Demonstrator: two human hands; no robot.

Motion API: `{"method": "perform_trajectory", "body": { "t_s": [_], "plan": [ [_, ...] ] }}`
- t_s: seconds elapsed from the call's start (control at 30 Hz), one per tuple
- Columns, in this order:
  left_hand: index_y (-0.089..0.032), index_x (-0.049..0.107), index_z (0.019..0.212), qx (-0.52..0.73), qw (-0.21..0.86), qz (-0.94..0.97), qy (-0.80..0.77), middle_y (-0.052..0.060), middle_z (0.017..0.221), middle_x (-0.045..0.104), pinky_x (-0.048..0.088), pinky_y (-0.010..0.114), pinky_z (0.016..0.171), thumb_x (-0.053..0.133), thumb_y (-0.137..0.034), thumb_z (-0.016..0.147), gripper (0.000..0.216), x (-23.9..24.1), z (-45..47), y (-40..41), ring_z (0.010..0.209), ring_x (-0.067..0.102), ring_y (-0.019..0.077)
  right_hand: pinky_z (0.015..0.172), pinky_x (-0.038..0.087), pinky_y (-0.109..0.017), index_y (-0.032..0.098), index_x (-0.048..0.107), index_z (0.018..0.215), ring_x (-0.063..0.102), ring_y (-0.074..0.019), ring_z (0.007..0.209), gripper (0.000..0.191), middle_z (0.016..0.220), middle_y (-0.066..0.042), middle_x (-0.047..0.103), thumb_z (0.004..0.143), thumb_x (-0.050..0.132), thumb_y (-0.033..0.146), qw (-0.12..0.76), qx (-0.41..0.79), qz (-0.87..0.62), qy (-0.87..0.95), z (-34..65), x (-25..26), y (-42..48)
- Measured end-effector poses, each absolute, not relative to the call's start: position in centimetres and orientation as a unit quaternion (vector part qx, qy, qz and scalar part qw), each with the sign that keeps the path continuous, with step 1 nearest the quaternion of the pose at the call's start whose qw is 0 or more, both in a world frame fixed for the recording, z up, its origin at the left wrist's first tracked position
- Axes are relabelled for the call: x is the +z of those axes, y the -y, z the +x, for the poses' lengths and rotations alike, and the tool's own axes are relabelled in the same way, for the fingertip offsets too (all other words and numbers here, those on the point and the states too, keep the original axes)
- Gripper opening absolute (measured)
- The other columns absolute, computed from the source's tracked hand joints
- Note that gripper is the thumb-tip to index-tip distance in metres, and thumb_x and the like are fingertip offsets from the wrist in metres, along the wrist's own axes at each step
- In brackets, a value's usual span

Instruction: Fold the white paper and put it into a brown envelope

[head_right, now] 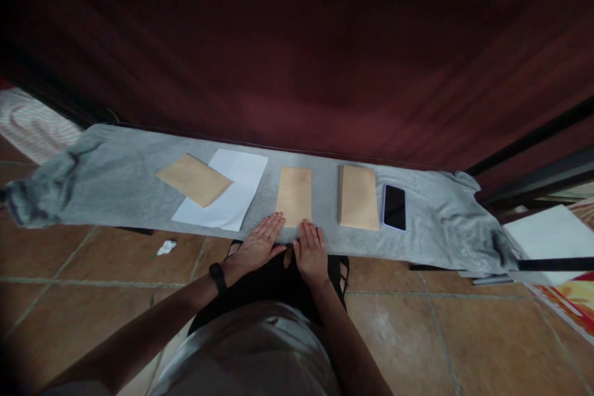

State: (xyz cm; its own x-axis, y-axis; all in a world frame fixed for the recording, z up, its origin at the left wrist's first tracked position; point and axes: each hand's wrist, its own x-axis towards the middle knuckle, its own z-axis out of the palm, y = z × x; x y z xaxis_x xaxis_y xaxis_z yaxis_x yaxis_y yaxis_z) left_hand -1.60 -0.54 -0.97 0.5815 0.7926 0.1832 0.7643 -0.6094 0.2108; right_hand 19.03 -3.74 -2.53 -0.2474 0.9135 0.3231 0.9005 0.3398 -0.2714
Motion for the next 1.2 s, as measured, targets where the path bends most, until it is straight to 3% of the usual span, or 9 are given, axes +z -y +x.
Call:
{"method": "perform_trajectory", "body": {
  "t_s": [0.23,0.4,0.57,0.7,0.83,0.97,1.07,1.2],
  "plan": [
    [-0.012,0.047,0.141,0.201,0.106,0.788,-0.572,0.018,0.140,0.057,0.041,0.046,0.111,0.045,-0.028,0.098,0.046,-0.4,-0.3,-0.3,0.132,0.052,0.0294,0.118,0.028,-0.050,0.011,0.054,0.140,0.051,-0.0278,0.132,0.043,0.141,-0.015,0.058,0.102,0.041,0.025,0.223,-0.001,-0.609,0.761,17.9,-1.5,2.9],
    [-0.012,0.049,0.137,0.269,0.174,0.681,-0.659,0.013,0.109,0.069,0.048,0.047,0.100,0.058,-0.018,0.085,0.053,0.3,1.7,-3.1,0.109,0.064,0.0293,0.114,0.033,-0.048,0.012,0.059,0.133,0.055,-0.0297,0.124,0.039,0.135,-0.017,0.062,0.098,0.048,0.025,0.208,-0.012,-0.636,0.743,16.8,-0.6,2.2],
    [-0.014,0.048,0.138,0.349,0.320,0.554,-0.685,-0.002,0.075,0.063,0.053,0.034,0.076,0.065,-0.015,0.075,0.065,0.8,1.8,-5.0,0.074,0.065,0.0191,0.106,0.041,-0.049,0.014,0.057,0.134,0.058,-0.0313,0.114,0.042,0.131,-0.018,0.062,0.096,0.052,0.031,0.206,-0.025,-0.645,0.735,16.3,-0.1,1.8],
    [-0.015,0.056,0.131,0.424,0.451,0.507,-0.600,-0.005,0.069,0.059,0.051,0.026,0.064,0.066,-0.025,0.078,0.055,2.8,3.2,-5.1,0.063,0.061,0.0137,0.092,0.050,-0.042,0.018,0.057,0.134,0.064,-0.0277,0.102,0.039,0.123,-0.015,0.067,0.097,0.048,0.026,0.223,-0.015,-0.661,0.716,16.7,0.5,1.2],
    [-0.016,0.053,0.137,0.437,0.519,0.546,-0.491,0.004,0.090,0.069,0.056,0.029,0.070,0.059,-0.045,0.089,0.057,6.2,5.7,-4.1,0.078,0.068,0.0167,0.075,0.054,-0.033,0.020,0.067,0.111,0.068,-0.0213,0.082,0.033,0.102,-0.012,0.072,0.101,0.036,0.024,0.363,0.087,-0.684,0.627,19.0,1.6,-0.1],
    [-0.016,0.064,0.126,0.415,0.539,0.569,-0.461,0.010,0.102,0.073,0.058,0.033,0.078,0.056,-0.054,0.089,0.053,6.6,6.3,-3.5,0.086,0.070,0.0199,0.066,0.057,-0.030,0.021,0.057,0.073,0.061,-0.0156,0.061,0.038,0.063,0.001,0.060,0.094,0.049,0.052,0.596,0.288,-0.639,0.392,22.9,2.9,-1.0],
    [-0.016,0.071,0.112,0.408,0.529,0.563,-0.486,0.009,0.093,0.074,0.058,0.034,0.074,0.062,-0.051,0.085,0.045,4.3,5.1,-3.3,0.081,0.070,0.0206,0.072,0.060,-0.032,0.021,0.051,0.067,0.062,-0.0130,0.061,0.039,0.061,0.005,0.056,0.080,0.068,0.054,0.692,0.379,-0.559,0.254,25.6,3.2,-1.0],
    [-0.018,0.072,0.107,0.379,0.497,0.584,-0.518,0.008,0.089,0.075,0.058,0.036,0.077,0.060,-0.046,0.085,0.038,1.3,3.0,-2.5,0.083,0.070,0.0210,0.079,0.062,-0.030,0.021,0.054,0.068,0.067,-0.0131,0.066,0.034,0.064,0.005,0.059,0.069,0.081,0.042,0.713,0.438,-0.522,0.167,28.0,1.9,-0.4]
  ]
}}
